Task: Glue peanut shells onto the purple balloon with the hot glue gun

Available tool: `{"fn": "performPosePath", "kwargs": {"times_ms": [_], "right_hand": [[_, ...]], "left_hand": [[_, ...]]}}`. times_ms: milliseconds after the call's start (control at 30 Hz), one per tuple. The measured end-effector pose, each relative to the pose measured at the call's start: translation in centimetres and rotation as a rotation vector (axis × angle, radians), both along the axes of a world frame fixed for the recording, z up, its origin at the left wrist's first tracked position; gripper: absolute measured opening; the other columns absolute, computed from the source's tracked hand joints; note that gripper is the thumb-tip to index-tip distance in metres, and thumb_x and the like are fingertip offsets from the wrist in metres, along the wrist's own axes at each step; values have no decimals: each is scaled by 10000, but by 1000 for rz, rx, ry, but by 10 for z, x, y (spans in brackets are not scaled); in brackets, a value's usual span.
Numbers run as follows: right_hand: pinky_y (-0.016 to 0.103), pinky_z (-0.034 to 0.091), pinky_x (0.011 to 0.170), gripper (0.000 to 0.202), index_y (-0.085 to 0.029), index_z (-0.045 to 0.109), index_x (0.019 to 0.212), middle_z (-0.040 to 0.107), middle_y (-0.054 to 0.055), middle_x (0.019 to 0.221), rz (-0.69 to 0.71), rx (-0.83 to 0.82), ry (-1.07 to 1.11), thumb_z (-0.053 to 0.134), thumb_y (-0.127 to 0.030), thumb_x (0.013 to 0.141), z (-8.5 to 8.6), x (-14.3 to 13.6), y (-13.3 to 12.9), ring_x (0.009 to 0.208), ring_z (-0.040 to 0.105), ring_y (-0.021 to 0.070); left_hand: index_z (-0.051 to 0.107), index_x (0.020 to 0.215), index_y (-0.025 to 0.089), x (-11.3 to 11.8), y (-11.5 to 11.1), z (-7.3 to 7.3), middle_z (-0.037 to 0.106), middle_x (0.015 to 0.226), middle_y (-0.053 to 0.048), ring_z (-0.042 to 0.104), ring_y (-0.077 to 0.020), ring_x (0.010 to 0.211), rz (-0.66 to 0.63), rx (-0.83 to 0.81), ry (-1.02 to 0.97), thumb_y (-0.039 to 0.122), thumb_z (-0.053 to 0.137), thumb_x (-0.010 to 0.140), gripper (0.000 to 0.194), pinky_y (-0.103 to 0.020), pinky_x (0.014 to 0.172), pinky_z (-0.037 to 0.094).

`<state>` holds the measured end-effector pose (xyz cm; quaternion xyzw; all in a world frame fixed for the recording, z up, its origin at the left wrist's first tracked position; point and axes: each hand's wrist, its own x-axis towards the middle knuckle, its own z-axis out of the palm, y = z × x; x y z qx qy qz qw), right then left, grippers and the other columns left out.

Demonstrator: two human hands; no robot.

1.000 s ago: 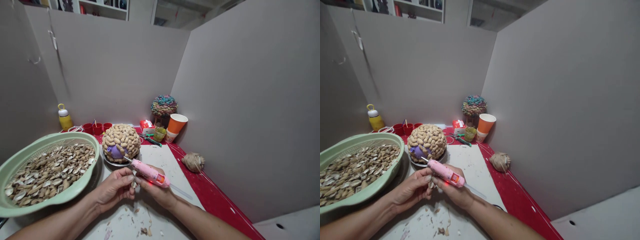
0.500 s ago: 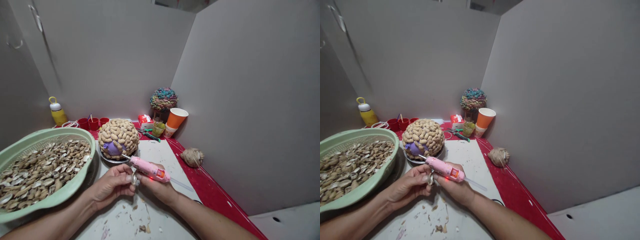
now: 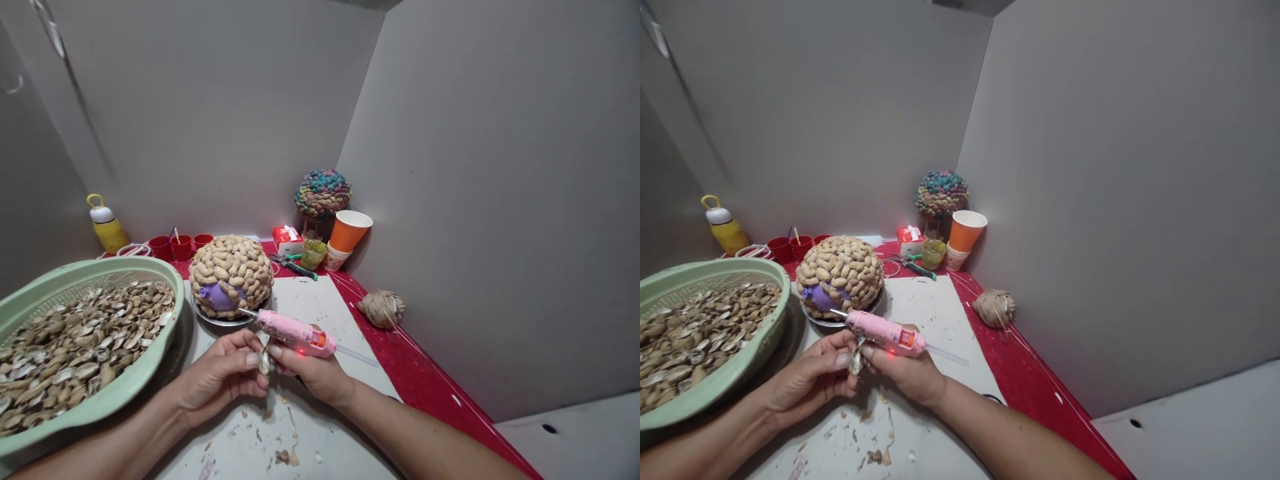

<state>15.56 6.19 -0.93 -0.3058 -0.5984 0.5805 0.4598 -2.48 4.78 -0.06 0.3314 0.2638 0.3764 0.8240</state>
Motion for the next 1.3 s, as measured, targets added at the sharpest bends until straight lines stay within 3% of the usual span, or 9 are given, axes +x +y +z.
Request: {"fn": "performPosePath", "kwargs": {"times_ms": [167, 333, 567, 733, 900, 1033, 1300], "right_hand": [[221, 361, 481, 360, -167, 562, 714, 499, -25, 607, 2, 16, 3, 714, -485, 787, 0, 2, 1, 533, 427, 95], [229, 333, 505, 290, -180, 543, 784, 452, -40, 637, -27, 82, 15, 691, -427, 817, 8, 6, 3, 558, 384, 96], [258, 305, 534, 320, -198, 448, 704, 404, -30, 662, -101, 245, -238, 631, -419, 845, 24, 26, 5, 593, 353, 117], [257, 296, 513, 347, -200, 433, 676, 424, -27, 639, -63, 355, -331, 603, -443, 856, 16, 39, 1, 562, 373, 116], [264, 354, 558, 260, -199, 489, 717, 519, 5, 677, -2, 650, -420, 596, -374, 877, 9, 42, -3, 602, 457, 134], [262, 363, 533, 253, -207, 486, 715, 545, 12, 635, -52, 822, -421, 577, -371, 885, 10, 41, -3, 569, 477, 135], [258, 338, 460, 286, -211, 503, 689, 560, 26, 573, -150, 941, -489, 529, -407, 896, 7, 40, 3, 505, 492, 138]], "left_hand": [[630, 861, 136, -3, 2, 2, 683, 712, -43, 646, -100, 589, 18, -1, 4, 183, 742, 781, 145, -220, 620, 555], [627, 824, 150, -7, 6, 12, 655, 681, -12, 629, -108, 622, 112, 45, 45, 200, 767, 761, 161, -233, 636, 554], [643, 810, 149, -9, 11, 20, 630, 749, 8, 589, -91, 679, 222, 67, 60, 173, 795, 728, 174, -259, 732, 540], [652, 789, 148, -8, 12, 22, 626, 737, 6, 569, -95, 677, 272, 72, 95, 181, 806, 710, 177, -253, 719, 521], [661, 785, 147, -6, 11, 24, 636, 699, 2, 564, -100, 659, 288, 104, 138, 193, 823, 677, 200, -212, 666, 474], [661, 799, 150, -6, 11, 24, 617, 678, 14, 527, -88, 623, 287, 133, 177, 198, 809, 690, 189, -191, 615, 426], [642, 814, 161, -6, 10, 24, 592, 642, 27, 493, -82, 584, 273, 175, 221, 219, 794, 717, 190, -195, 581, 398]]}}
